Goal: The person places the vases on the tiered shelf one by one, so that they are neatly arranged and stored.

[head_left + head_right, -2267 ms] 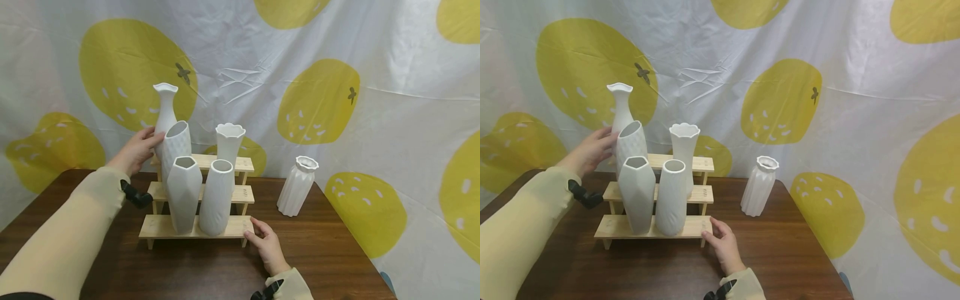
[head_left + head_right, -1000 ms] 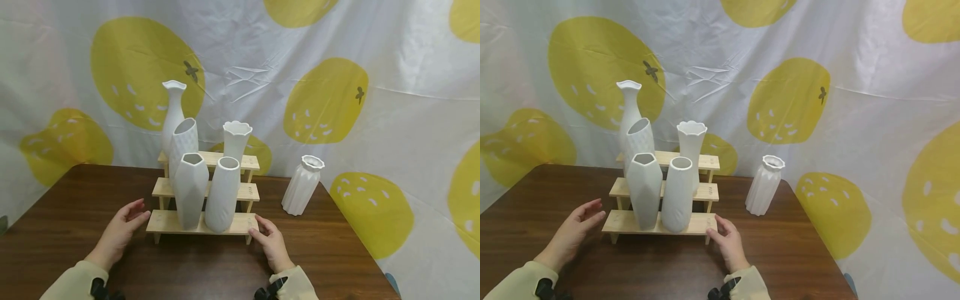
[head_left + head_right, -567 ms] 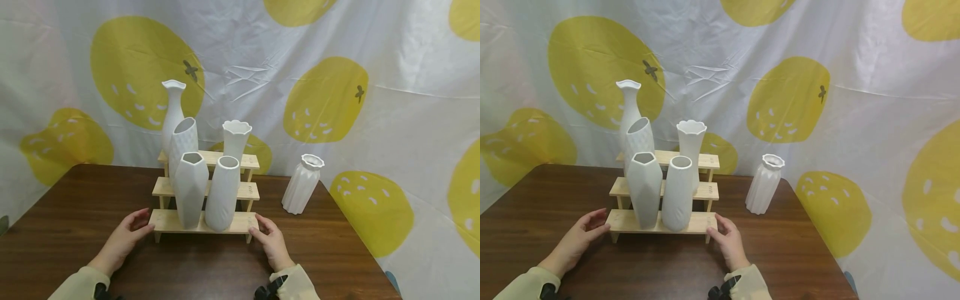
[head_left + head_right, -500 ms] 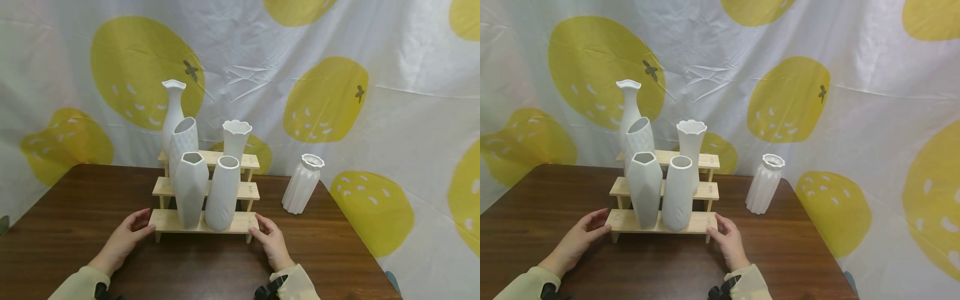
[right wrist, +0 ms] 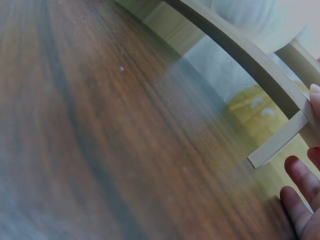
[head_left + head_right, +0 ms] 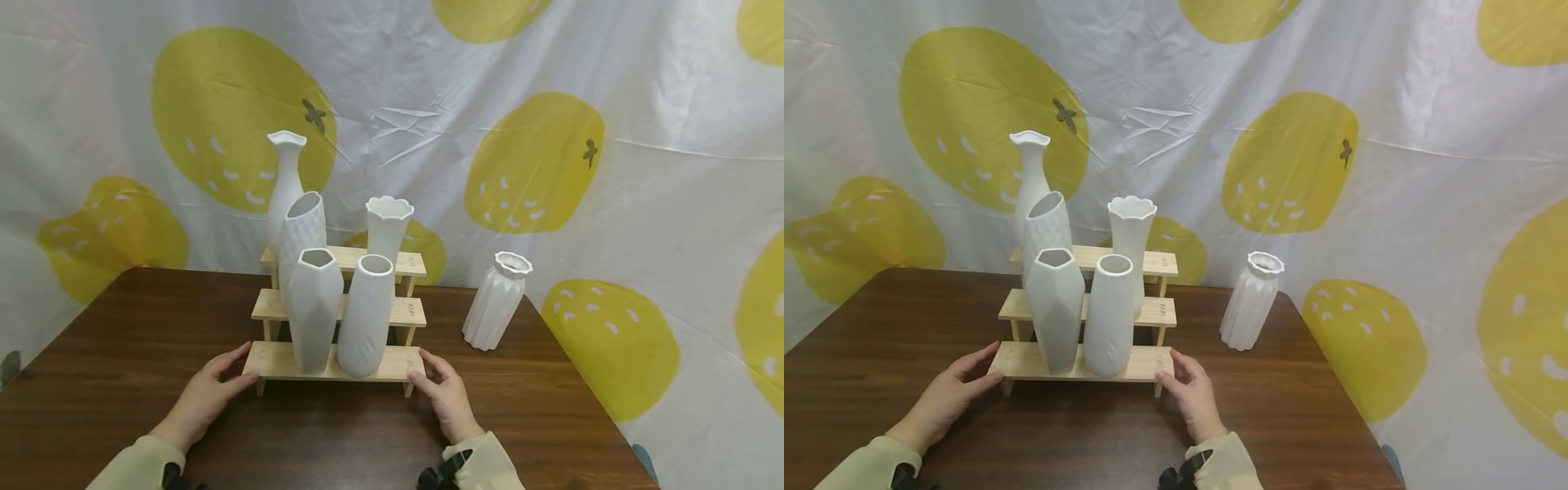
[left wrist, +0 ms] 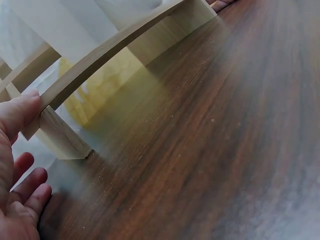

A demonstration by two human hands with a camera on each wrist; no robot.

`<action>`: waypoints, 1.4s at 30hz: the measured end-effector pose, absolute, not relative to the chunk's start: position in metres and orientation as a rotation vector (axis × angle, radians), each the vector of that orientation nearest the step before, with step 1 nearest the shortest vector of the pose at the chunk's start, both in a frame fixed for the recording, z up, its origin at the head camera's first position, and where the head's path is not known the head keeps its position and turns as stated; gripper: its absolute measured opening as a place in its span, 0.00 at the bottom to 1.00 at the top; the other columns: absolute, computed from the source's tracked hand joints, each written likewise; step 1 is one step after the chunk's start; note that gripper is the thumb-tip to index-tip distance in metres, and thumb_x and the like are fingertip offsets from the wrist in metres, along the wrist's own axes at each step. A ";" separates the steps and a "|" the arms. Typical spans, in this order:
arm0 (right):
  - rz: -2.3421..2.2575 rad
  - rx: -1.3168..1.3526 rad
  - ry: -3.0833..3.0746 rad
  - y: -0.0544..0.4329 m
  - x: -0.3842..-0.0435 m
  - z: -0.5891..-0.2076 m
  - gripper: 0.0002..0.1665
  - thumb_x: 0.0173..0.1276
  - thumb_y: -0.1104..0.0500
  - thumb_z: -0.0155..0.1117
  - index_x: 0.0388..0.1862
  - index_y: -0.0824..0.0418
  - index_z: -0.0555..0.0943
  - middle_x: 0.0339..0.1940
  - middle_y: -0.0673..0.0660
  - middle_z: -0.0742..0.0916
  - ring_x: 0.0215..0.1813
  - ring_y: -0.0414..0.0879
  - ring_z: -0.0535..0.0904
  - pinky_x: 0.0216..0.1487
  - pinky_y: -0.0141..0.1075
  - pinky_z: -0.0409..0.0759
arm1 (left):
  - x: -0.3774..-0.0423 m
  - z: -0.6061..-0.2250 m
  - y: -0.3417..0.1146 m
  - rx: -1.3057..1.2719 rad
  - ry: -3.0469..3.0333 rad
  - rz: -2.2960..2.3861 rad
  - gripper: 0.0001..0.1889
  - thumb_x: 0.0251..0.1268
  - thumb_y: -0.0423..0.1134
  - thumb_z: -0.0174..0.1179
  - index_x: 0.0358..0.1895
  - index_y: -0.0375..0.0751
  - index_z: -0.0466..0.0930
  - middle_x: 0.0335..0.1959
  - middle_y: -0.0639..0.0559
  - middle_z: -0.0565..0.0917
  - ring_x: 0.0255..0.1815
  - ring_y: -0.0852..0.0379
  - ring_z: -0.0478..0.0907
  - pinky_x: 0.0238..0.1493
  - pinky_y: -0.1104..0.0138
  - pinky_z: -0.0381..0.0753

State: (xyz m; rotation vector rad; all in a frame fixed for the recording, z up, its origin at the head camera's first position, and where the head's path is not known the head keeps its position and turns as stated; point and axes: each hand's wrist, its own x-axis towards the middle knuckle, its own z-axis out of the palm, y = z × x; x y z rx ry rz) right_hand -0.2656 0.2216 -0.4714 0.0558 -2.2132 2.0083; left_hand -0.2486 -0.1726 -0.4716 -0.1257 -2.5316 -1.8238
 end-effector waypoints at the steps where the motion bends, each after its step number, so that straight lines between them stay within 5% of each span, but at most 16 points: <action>1: 2.011 0.059 -2.213 0.222 -0.266 -0.471 0.32 0.61 0.63 0.70 0.65 0.68 0.73 0.58 0.65 0.79 0.50 0.45 0.77 0.47 0.29 0.76 | -0.248 -0.472 -0.173 -0.125 -2.531 -1.820 0.38 0.63 0.48 0.65 0.73 0.40 0.61 0.70 0.35 0.62 0.70 0.40 0.55 0.65 0.54 0.60; 4: 2.015 0.060 -2.213 0.222 -0.266 -0.470 0.32 0.62 0.63 0.69 0.65 0.68 0.72 0.58 0.66 0.79 0.51 0.46 0.77 0.47 0.29 0.75 | -0.248 -0.472 -0.173 -0.125 -2.519 -1.830 0.37 0.62 0.48 0.65 0.72 0.39 0.62 0.70 0.34 0.62 0.71 0.38 0.53 0.67 0.45 0.53; 12: 1.960 -0.051 -2.192 0.228 -0.265 -0.461 0.33 0.67 0.57 0.65 0.67 0.69 0.68 0.64 0.68 0.75 0.63 0.55 0.72 0.53 0.30 0.73 | -0.247 -0.472 -0.171 -0.111 -2.518 -1.841 0.37 0.62 0.48 0.65 0.72 0.39 0.62 0.70 0.34 0.62 0.71 0.39 0.54 0.67 0.46 0.54; 17: 1.832 -0.169 -2.136 0.240 -0.271 -0.455 0.32 0.66 0.55 0.67 0.65 0.67 0.70 0.63 0.67 0.76 0.62 0.57 0.72 0.55 0.38 0.73 | -0.246 -0.471 -0.171 -0.092 -2.529 -1.880 0.38 0.62 0.49 0.65 0.73 0.40 0.60 0.72 0.34 0.59 0.72 0.38 0.51 0.68 0.45 0.53; 27: 1.736 -0.342 -2.032 0.270 -0.285 -0.447 0.35 0.65 0.53 0.68 0.64 0.70 0.68 0.60 0.67 0.75 0.58 0.53 0.72 0.44 0.23 0.70 | -0.247 -0.471 -0.171 -0.076 -2.538 -1.884 0.39 0.62 0.50 0.65 0.73 0.41 0.60 0.73 0.34 0.58 0.73 0.36 0.49 0.69 0.44 0.50; 34: 1.586 -0.448 -1.905 0.285 -0.305 -0.431 0.36 0.62 0.55 0.71 0.63 0.72 0.68 0.57 0.68 0.75 0.55 0.56 0.72 0.50 0.37 0.70 | -0.248 -0.472 -0.171 -0.061 -2.545 -1.882 0.39 0.62 0.51 0.65 0.73 0.41 0.61 0.73 0.34 0.58 0.73 0.37 0.50 0.69 0.45 0.51; 42: 1.500 -0.577 -1.867 0.295 -0.326 -0.407 0.50 0.54 0.52 0.77 0.69 0.69 0.62 0.64 0.68 0.69 0.66 0.60 0.63 0.66 0.48 0.61 | -0.248 -0.473 -0.172 -0.073 -2.536 -1.889 0.39 0.62 0.50 0.65 0.73 0.41 0.60 0.73 0.35 0.58 0.73 0.39 0.51 0.68 0.46 0.53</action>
